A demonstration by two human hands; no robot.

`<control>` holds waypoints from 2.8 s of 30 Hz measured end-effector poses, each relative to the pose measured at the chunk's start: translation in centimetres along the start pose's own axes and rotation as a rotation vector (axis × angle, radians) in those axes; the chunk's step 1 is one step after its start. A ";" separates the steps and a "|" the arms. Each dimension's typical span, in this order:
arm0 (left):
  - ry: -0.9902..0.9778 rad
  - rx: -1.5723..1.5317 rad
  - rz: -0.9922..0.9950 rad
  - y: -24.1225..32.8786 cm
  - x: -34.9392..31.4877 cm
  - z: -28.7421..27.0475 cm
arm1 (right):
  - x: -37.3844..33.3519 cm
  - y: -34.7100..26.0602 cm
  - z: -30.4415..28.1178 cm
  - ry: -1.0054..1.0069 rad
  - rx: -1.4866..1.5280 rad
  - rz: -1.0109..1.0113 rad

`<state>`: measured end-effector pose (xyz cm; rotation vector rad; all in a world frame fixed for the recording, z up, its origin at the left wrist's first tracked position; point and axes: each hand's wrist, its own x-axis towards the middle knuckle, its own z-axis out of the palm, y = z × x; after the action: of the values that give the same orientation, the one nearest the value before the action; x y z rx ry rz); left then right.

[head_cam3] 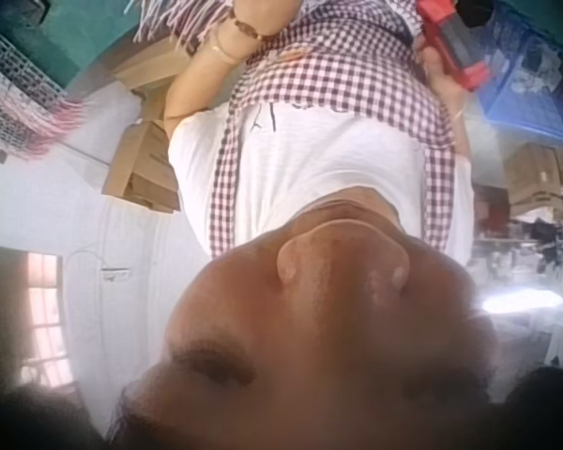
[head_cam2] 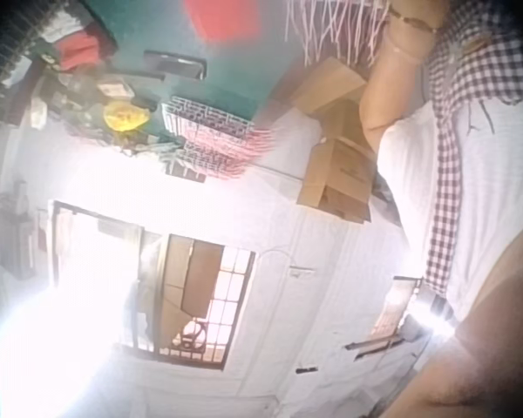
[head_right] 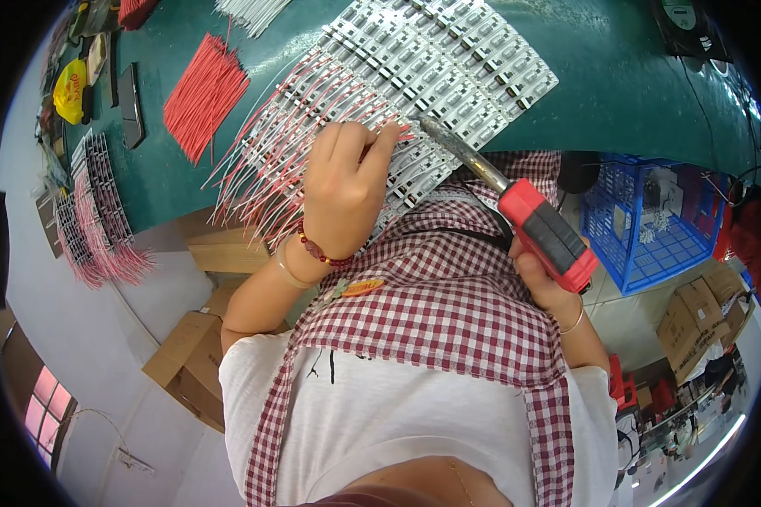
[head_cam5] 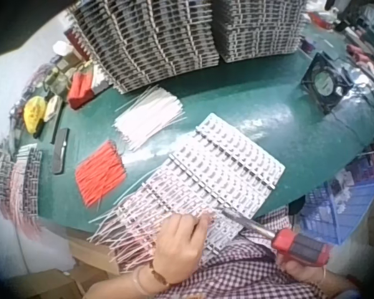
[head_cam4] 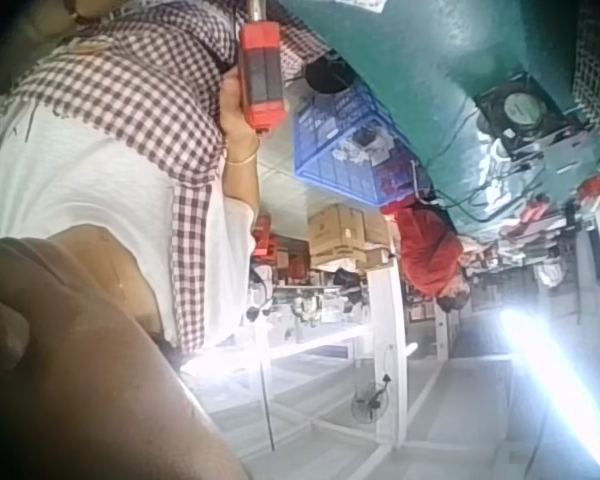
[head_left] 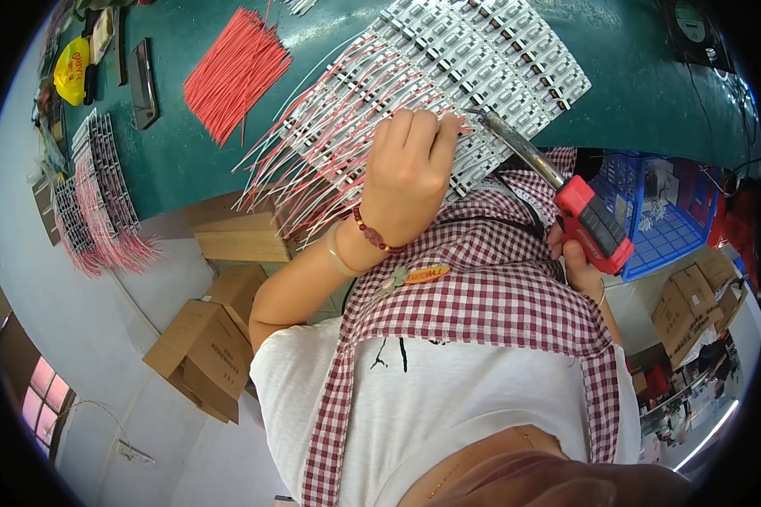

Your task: The person uses a soldering iron to attach red and white wires to a grid-like circuit board. They repeatedly pick up wires, position them on the board, and apply heat to secure them in place.

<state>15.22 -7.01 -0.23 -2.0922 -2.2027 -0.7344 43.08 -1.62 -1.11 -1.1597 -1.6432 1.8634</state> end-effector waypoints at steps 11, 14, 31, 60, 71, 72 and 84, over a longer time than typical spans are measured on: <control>-0.037 -0.025 -0.036 0.0 0.1 0.1 | -0.1 1.0 -0.3 -0.018 -0.071 -0.057; -0.071 -0.013 -0.052 0.1 0.4 -0.1 | -0.2 0.4 -0.4 -0.010 -0.048 0.001; -0.096 -0.023 -0.061 0.2 0.7 -0.3 | 0.1 1.2 -0.7 -0.043 -0.153 -0.091; -0.014 -0.039 -0.018 0.4 0.0 -0.1 | -0.6 0.9 -0.6 0.021 -0.004 -0.064; -0.027 -0.069 -0.051 1.0 0.0 0.6 | -1.1 2.6 -1.0 -0.014 -0.162 -0.121; -0.029 -0.069 -0.055 1.0 0.0 0.6 | -1.0 2.5 -1.0 -0.021 -0.162 -0.128; -0.042 -0.051 -0.059 1.0 0.4 0.3 | -1.1 1.1 -0.8 0.018 0.007 -0.047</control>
<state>16.21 -6.55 -0.08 -2.0928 -2.3008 -0.7651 44.57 -2.17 -1.79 -1.1227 -1.6388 1.8233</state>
